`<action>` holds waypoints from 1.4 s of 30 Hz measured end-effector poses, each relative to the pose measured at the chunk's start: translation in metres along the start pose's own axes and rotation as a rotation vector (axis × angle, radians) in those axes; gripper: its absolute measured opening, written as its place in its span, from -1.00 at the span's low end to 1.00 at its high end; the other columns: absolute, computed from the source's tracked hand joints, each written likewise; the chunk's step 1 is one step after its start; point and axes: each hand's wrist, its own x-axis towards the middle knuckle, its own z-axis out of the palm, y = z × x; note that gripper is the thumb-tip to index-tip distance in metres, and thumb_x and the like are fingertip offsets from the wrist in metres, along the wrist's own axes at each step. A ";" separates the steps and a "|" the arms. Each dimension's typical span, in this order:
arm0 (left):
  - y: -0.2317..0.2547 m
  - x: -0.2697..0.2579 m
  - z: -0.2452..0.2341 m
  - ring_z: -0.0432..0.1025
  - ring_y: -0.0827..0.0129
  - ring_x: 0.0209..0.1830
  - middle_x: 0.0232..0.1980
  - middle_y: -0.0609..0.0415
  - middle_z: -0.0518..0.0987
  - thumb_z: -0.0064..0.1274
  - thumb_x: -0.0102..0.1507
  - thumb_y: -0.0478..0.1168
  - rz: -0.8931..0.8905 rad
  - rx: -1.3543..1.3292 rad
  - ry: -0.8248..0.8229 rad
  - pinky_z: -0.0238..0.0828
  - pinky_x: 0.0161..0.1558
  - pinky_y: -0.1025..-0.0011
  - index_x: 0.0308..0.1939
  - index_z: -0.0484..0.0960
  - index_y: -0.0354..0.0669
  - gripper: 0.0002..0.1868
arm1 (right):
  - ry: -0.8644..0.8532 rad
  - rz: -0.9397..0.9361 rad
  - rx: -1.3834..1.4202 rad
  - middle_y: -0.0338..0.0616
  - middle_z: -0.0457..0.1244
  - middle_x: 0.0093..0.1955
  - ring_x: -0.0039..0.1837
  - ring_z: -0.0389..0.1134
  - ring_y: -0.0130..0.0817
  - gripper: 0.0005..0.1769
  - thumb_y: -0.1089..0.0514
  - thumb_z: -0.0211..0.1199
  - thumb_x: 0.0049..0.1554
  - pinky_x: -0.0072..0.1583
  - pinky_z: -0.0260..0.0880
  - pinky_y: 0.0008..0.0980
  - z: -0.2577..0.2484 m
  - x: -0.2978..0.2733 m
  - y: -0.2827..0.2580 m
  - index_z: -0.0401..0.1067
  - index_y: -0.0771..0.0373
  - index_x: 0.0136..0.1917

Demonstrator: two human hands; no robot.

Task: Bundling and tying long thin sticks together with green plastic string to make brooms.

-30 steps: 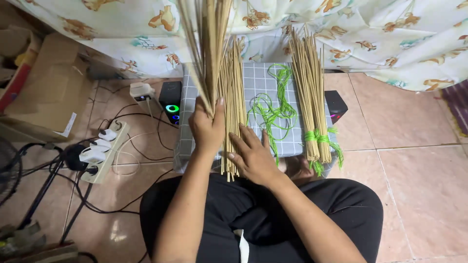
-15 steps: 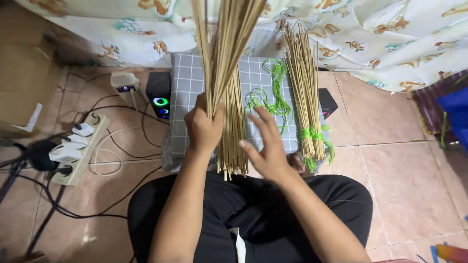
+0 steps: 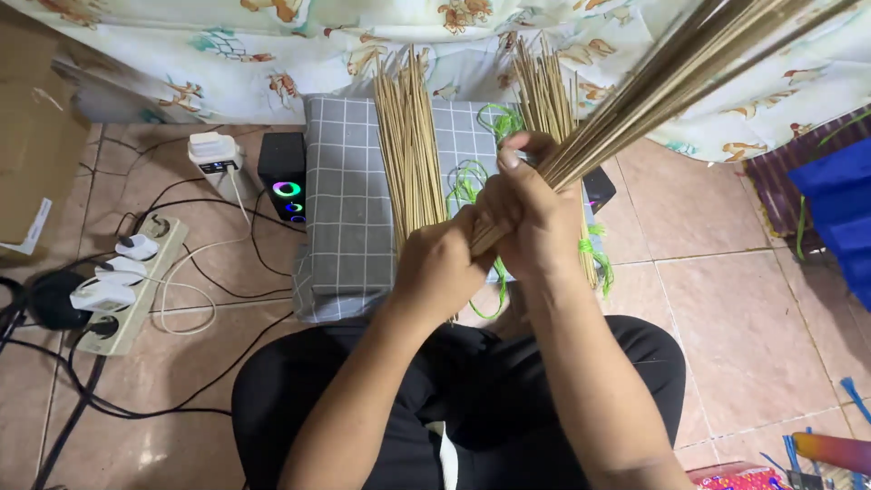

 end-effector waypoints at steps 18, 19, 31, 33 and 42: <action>-0.049 0.016 -0.026 0.59 0.11 -0.59 -0.54 -0.17 0.60 0.11 0.36 -0.26 -0.059 -0.083 0.629 0.56 -0.58 0.30 -0.09 0.64 -0.27 -0.87 | -0.006 0.101 -0.865 0.11 0.38 -0.16 -0.02 0.46 -0.01 -0.78 0.32 0.27 0.21 0.18 0.41 -0.05 -0.108 -0.052 0.019 0.50 0.39 0.14; -0.060 0.014 -0.021 0.59 0.07 -0.56 -0.52 -0.19 0.61 0.12 0.35 -0.27 -0.098 -0.092 0.613 0.59 -0.57 0.26 -0.10 0.62 -0.30 -0.85 | -0.156 0.175 -1.105 -0.02 0.40 -0.25 -0.08 0.48 -0.05 -0.74 0.25 0.32 0.14 0.12 0.43 -0.12 -0.108 -0.058 0.015 0.55 0.20 0.12; -0.060 0.003 -0.009 0.62 0.05 -0.39 -0.42 -0.07 0.66 0.21 0.31 -0.20 -0.102 -0.095 0.650 0.51 -0.36 0.19 -0.19 0.65 -0.14 -0.89 | -0.623 0.540 -1.550 -0.09 0.48 -0.29 -0.07 0.52 0.06 -0.58 0.05 0.32 0.09 0.08 0.49 -0.02 -0.074 -0.059 -0.010 0.50 0.03 0.24; -0.057 0.001 -0.011 0.62 0.10 -0.38 -0.39 -0.04 0.68 0.19 0.34 -0.20 -0.096 -0.149 0.641 0.52 -0.33 0.19 -0.15 0.67 -0.14 -0.89 | -0.495 0.415 -1.536 -0.11 0.45 -0.35 -0.13 0.51 0.03 -0.61 0.04 0.31 0.10 0.02 0.49 -0.04 -0.088 -0.062 -0.001 0.52 0.00 0.22; -0.060 0.002 -0.004 0.54 0.22 -0.41 -0.43 -0.07 0.63 0.12 0.35 -0.22 -0.182 -0.191 0.600 0.48 -0.26 0.18 -0.11 0.69 -0.11 -0.90 | -0.239 0.290 -1.416 -0.15 0.45 -0.31 -0.15 0.49 -0.03 -0.73 0.01 0.34 0.10 -0.06 0.48 -0.12 -0.062 -0.067 0.047 0.57 0.02 0.08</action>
